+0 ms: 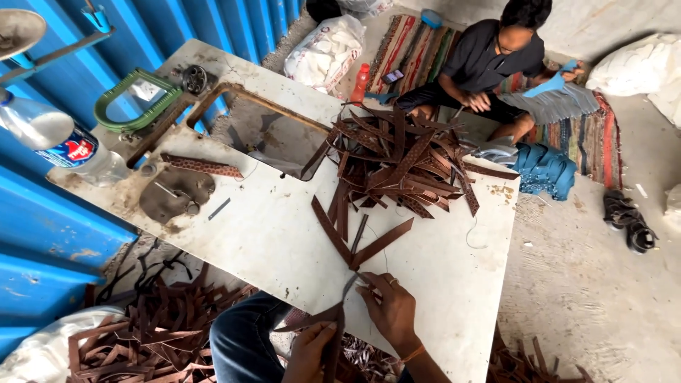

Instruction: The person hand stitches leather strips together using a needle and thread in a manufacturing setting.

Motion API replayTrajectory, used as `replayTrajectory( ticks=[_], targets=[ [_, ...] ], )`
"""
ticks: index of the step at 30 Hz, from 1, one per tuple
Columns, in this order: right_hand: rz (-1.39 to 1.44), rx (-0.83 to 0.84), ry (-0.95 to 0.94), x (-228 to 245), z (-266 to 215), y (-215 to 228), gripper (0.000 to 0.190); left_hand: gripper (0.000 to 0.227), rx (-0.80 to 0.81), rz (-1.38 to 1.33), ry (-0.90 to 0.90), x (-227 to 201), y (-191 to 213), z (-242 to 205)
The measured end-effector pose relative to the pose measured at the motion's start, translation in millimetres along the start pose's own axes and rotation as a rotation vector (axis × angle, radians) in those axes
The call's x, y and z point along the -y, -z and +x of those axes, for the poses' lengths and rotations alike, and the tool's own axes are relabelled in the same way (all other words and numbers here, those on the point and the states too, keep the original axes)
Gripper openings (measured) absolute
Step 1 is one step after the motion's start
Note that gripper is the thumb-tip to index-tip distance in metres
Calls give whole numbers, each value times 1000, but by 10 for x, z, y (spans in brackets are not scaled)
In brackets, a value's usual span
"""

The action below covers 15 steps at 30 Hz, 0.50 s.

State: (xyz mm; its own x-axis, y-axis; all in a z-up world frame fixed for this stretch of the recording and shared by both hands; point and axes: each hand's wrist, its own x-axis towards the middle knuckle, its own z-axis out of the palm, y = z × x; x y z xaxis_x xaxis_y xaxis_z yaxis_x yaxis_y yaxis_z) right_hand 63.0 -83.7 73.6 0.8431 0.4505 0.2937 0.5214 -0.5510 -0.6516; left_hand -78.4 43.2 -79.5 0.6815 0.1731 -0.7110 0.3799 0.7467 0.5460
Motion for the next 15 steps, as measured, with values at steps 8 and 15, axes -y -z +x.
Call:
replayTrajectory(
  ticks=[8, 15],
  targets=[
    [-124, 99, 114, 1, 30, -211, 29, 23, 34, -111, 72, 81, 141, 132],
    [185, -17, -185, -219, -160, -49, 35, 32, 221, 16, 18, -242, -64, -484]
  ],
)
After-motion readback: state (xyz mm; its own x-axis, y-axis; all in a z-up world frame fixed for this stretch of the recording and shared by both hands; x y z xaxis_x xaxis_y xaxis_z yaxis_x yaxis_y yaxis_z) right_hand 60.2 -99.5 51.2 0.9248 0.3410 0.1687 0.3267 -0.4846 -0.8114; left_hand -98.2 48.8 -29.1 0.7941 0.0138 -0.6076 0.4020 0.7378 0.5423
